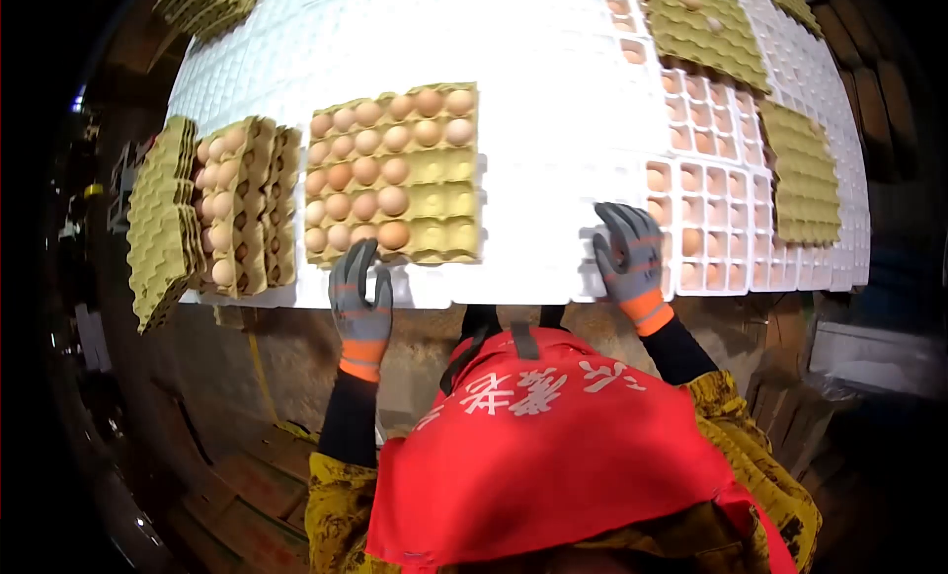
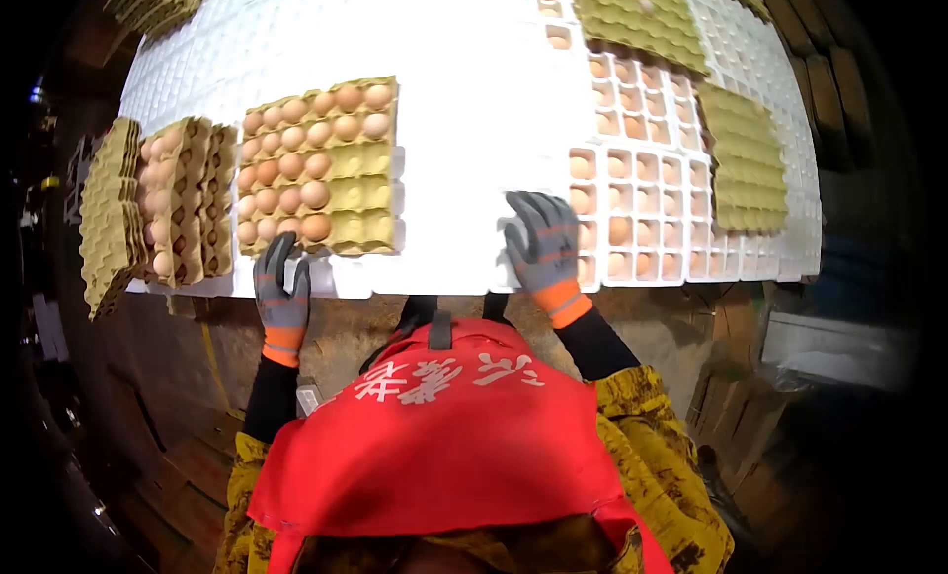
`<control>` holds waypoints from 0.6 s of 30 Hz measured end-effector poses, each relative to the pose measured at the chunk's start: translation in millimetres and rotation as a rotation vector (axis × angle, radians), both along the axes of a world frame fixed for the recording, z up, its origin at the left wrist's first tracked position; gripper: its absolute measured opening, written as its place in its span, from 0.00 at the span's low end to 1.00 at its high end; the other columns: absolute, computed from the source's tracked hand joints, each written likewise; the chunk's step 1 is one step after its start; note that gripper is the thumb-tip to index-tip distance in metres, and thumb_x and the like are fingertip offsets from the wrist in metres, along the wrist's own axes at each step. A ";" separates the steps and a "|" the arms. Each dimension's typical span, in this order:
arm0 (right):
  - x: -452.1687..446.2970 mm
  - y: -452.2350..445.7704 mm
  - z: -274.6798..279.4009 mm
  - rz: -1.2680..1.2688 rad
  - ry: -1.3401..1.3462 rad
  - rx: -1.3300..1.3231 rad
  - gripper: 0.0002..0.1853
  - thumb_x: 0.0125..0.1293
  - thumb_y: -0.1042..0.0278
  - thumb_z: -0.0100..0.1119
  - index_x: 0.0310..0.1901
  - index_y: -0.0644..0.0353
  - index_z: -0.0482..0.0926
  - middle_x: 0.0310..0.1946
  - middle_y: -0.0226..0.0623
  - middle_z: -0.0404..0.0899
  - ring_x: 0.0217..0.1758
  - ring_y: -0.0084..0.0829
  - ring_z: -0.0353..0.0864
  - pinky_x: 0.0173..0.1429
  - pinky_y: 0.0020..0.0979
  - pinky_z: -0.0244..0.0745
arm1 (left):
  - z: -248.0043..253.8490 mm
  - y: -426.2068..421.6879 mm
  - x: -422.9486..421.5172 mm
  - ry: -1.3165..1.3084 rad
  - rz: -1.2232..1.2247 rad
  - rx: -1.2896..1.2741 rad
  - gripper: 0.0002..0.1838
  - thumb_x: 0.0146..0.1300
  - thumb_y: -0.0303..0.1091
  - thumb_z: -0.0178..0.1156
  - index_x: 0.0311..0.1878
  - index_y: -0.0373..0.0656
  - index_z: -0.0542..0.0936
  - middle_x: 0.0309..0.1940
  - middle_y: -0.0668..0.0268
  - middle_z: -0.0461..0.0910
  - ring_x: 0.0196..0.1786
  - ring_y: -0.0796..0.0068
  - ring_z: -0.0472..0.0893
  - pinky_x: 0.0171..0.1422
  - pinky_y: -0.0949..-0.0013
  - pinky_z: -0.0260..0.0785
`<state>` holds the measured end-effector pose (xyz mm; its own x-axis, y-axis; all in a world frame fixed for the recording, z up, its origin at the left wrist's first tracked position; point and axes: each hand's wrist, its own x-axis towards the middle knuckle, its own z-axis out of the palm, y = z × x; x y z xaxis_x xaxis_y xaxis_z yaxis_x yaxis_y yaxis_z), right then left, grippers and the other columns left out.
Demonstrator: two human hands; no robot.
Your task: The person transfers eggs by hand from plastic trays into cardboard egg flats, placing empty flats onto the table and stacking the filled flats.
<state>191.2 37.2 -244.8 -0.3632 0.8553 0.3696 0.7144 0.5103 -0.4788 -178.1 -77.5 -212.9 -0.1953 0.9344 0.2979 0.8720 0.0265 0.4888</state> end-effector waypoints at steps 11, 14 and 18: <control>-254.0 7.6 16.2 0.411 0.046 -0.355 0.21 0.65 0.60 0.61 0.59 0.55 0.78 0.51 0.40 0.78 0.53 0.39 0.79 0.56 0.41 0.77 | -3.9 58.7 -108.4 0.037 -0.422 -0.239 0.21 0.59 0.30 0.68 0.56 0.43 0.80 0.51 0.59 0.80 0.54 0.55 0.79 0.60 0.54 0.70; -217.9 24.5 23.8 0.165 0.755 -0.998 0.20 0.64 0.66 0.55 0.57 0.58 0.79 0.47 0.37 0.78 0.53 0.35 0.81 0.55 0.36 0.79 | 17.3 53.5 -122.9 -1.135 -0.076 -0.413 0.21 0.66 0.27 0.59 0.62 0.37 0.74 0.50 0.61 0.78 0.54 0.65 0.81 0.64 0.61 0.74; -236.4 30.3 39.9 0.220 0.371 -0.518 0.21 0.65 0.62 0.61 0.57 0.61 0.78 0.49 0.41 0.77 0.51 0.37 0.80 0.56 0.36 0.78 | 8.7 74.2 -139.3 -1.407 -0.050 -0.554 0.18 0.65 0.27 0.57 0.58 0.38 0.75 0.52 0.61 0.78 0.51 0.63 0.81 0.57 0.58 0.75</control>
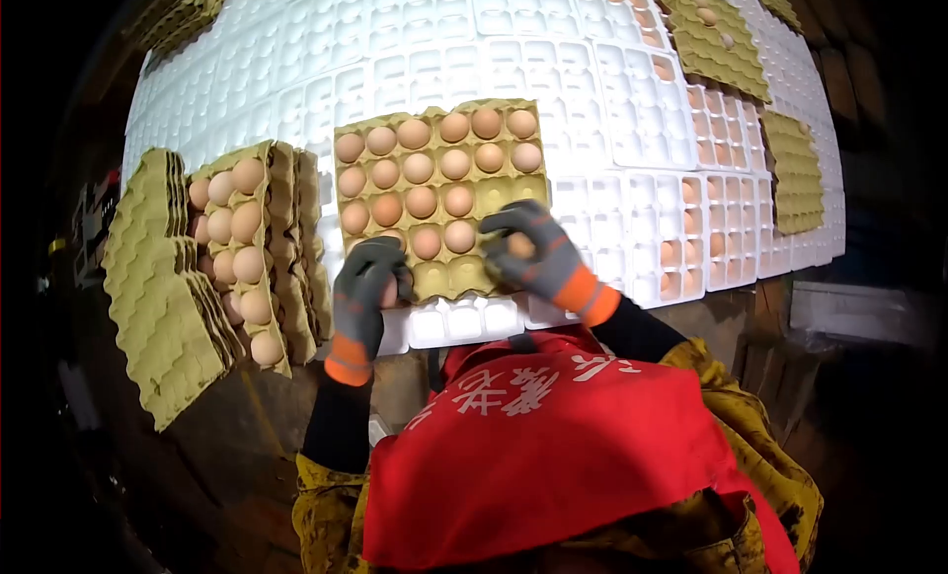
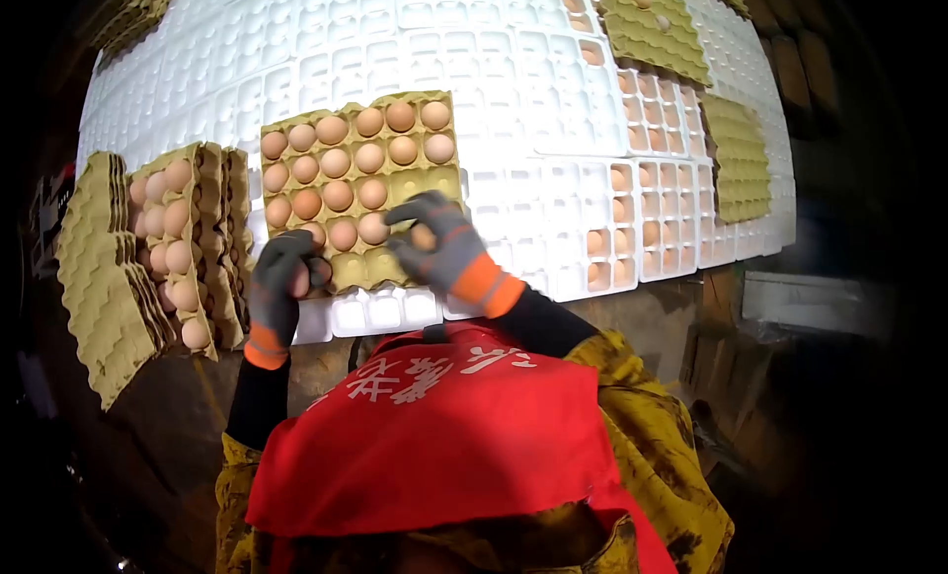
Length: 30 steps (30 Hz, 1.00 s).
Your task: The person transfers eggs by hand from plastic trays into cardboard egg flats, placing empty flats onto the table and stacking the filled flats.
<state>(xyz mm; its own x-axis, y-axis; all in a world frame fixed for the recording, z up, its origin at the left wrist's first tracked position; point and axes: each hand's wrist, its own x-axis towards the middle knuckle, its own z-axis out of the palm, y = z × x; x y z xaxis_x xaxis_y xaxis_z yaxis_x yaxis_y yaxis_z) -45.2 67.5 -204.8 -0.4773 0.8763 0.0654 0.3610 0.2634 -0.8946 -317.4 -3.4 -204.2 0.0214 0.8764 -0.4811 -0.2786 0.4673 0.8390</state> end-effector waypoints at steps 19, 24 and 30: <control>14.6 89.4 -11.6 -0.096 -0.925 0.435 0.24 0.60 0.52 0.66 0.57 0.46 0.77 0.62 0.41 0.70 0.49 0.45 0.81 0.48 0.43 0.81 | -0.3 96.6 81.3 1.687 -0.683 0.624 0.16 0.62 0.35 0.63 0.53 0.50 0.79 0.57 0.58 0.72 0.48 0.55 0.79 0.43 0.55 0.77; 9.3 102.6 8.2 0.023 -1.050 0.264 0.18 0.61 0.55 0.67 0.51 0.47 0.80 0.57 0.38 0.70 0.47 0.42 0.81 0.45 0.42 0.81 | -5.9 110.9 94.4 1.930 -0.933 0.577 0.10 0.60 0.34 0.61 0.45 0.50 0.82 0.52 0.62 0.73 0.45 0.61 0.79 0.36 0.61 0.77; 55.9 137.3 19.2 0.126 -0.527 0.000 0.25 0.56 0.52 0.72 0.55 0.51 0.82 0.58 0.38 0.77 0.55 0.38 0.82 0.59 0.38 0.77 | 36.4 126.9 80.3 1.505 -0.914 0.583 0.10 0.53 0.38 0.68 0.39 0.48 0.85 0.50 0.61 0.77 0.47 0.54 0.79 0.46 0.58 0.77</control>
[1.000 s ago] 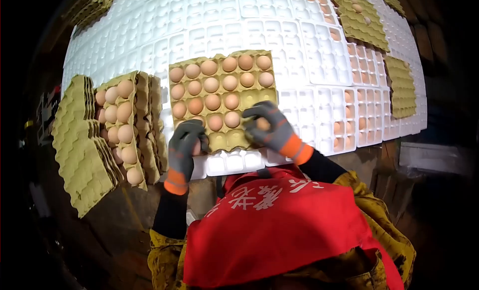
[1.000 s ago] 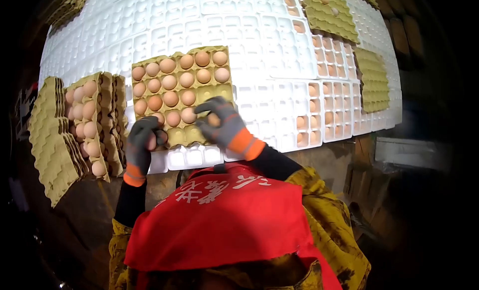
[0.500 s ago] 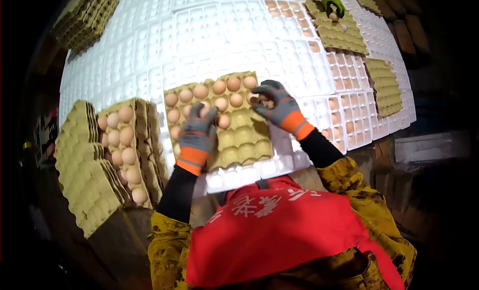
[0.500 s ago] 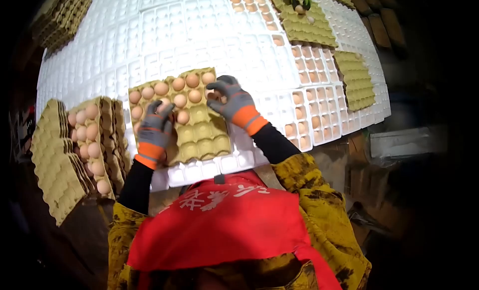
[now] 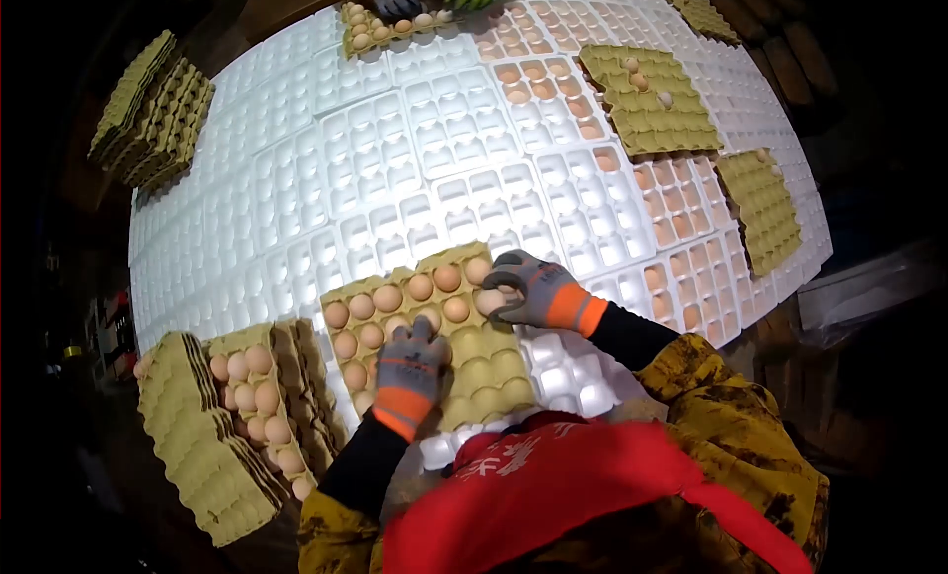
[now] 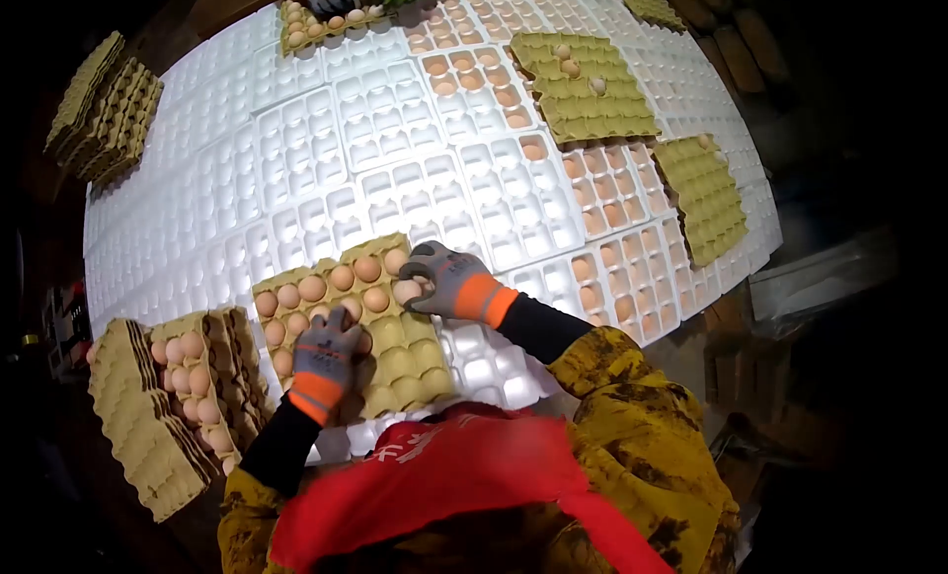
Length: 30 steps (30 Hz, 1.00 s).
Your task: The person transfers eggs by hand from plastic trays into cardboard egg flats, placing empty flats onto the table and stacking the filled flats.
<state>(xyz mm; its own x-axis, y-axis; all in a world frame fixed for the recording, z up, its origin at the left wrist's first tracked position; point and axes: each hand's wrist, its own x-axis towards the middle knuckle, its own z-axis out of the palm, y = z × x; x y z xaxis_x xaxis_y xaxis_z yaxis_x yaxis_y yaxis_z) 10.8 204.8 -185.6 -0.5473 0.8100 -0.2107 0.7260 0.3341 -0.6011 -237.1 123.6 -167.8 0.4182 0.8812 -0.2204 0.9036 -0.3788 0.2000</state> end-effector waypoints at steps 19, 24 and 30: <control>12.6 273.0 -70.3 -0.419 0.033 0.407 0.17 0.63 0.53 0.65 0.52 0.49 0.84 0.54 0.42 0.80 0.51 0.44 0.84 0.54 0.44 0.79 | -71.6 333.2 71.9 -0.156 0.351 0.353 0.20 0.61 0.48 0.69 0.53 0.51 0.85 0.51 0.63 0.81 0.52 0.59 0.83 0.54 0.60 0.77; 61.9 281.8 -82.0 -0.694 0.830 -0.346 0.16 0.72 0.65 0.60 0.59 0.52 0.82 0.34 0.30 0.81 0.31 0.22 0.81 0.34 0.26 0.79 | -94.9 347.6 55.1 0.047 0.310 0.234 0.19 0.69 0.47 0.59 0.60 0.56 0.82 0.57 0.62 0.81 0.55 0.56 0.82 0.60 0.57 0.75; 90.8 293.6 -90.9 -0.655 1.128 0.049 0.19 0.72 0.69 0.61 0.63 0.54 0.79 0.57 0.36 0.80 0.51 0.33 0.83 0.57 0.32 0.80 | -112.5 343.2 9.4 -0.951 0.465 0.363 0.22 0.70 0.24 0.53 0.67 0.47 0.78 0.60 0.64 0.81 0.60 0.66 0.80 0.67 0.65 0.69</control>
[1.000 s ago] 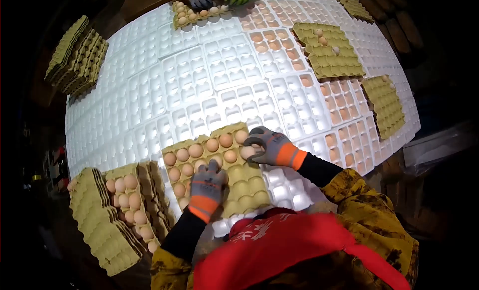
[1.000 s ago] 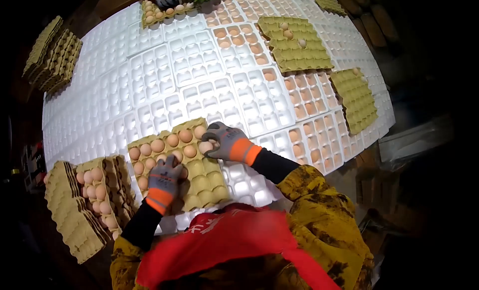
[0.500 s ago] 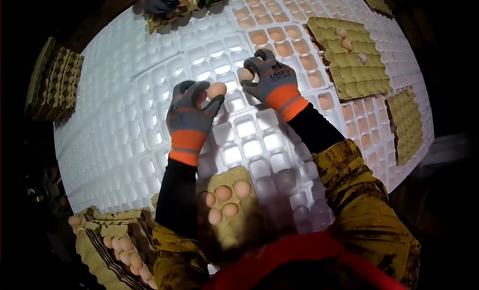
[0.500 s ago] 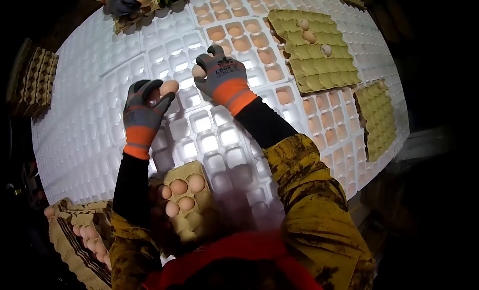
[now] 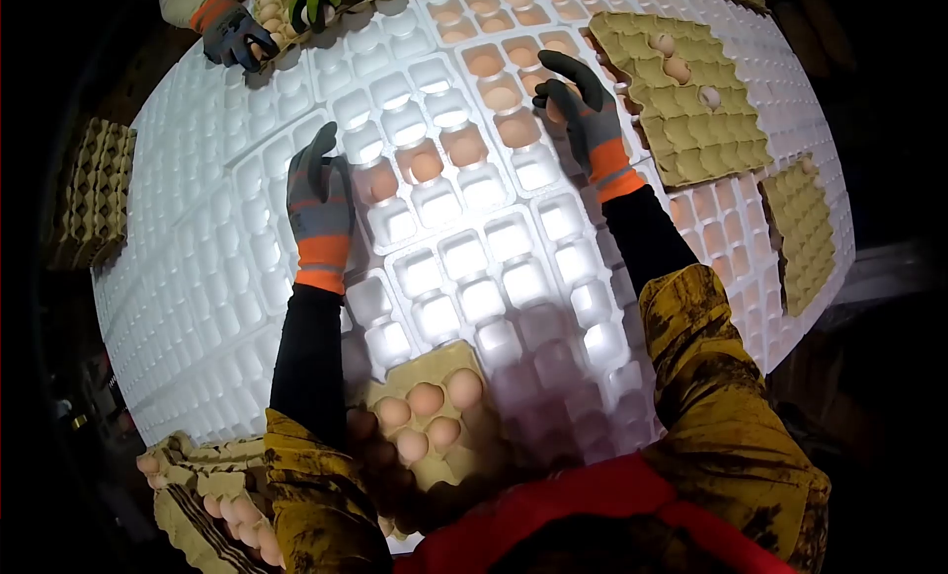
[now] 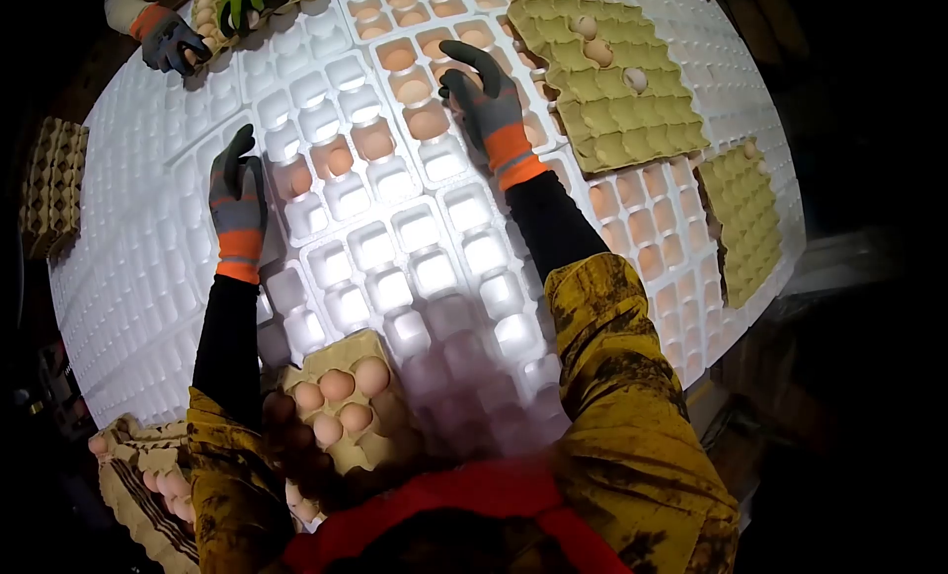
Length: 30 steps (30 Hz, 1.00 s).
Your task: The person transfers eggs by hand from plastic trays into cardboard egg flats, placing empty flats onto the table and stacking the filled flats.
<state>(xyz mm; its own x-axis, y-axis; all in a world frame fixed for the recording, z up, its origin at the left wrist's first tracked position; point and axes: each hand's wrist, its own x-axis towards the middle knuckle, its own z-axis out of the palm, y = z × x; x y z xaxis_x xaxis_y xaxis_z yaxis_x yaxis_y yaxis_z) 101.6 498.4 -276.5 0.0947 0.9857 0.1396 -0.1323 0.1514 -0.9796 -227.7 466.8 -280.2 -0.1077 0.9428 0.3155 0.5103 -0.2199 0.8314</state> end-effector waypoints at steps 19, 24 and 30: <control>-168.8 -190.0 102.1 0.728 1.241 -0.401 0.34 0.81 0.46 0.43 0.77 0.62 0.58 0.70 0.50 0.67 0.67 0.43 0.76 0.67 0.42 0.76 | 148.3 -128.6 68.8 -2.003 -0.724 -0.124 0.38 0.79 0.59 0.41 0.77 0.36 0.57 0.73 0.44 0.62 0.77 0.46 0.63 0.82 0.42 0.55; -181.3 -236.5 127.0 0.683 0.840 -0.374 0.32 0.81 0.43 0.36 0.70 0.65 0.66 0.57 0.52 0.80 0.53 0.45 0.84 0.57 0.42 0.82 | 167.5 -168.8 88.7 -1.412 -0.434 0.189 0.34 0.80 0.55 0.37 0.74 0.34 0.60 0.72 0.40 0.62 0.71 0.43 0.70 0.77 0.42 0.65; -174.6 -280.9 120.8 0.483 0.304 -0.021 0.27 0.82 0.53 0.40 0.72 0.64 0.63 0.58 0.49 0.79 0.56 0.39 0.82 0.59 0.38 0.80 | 207.6 -227.7 92.2 -1.095 -0.457 0.284 0.24 0.77 0.44 0.49 0.68 0.38 0.71 0.63 0.47 0.76 0.64 0.49 0.78 0.67 0.48 0.73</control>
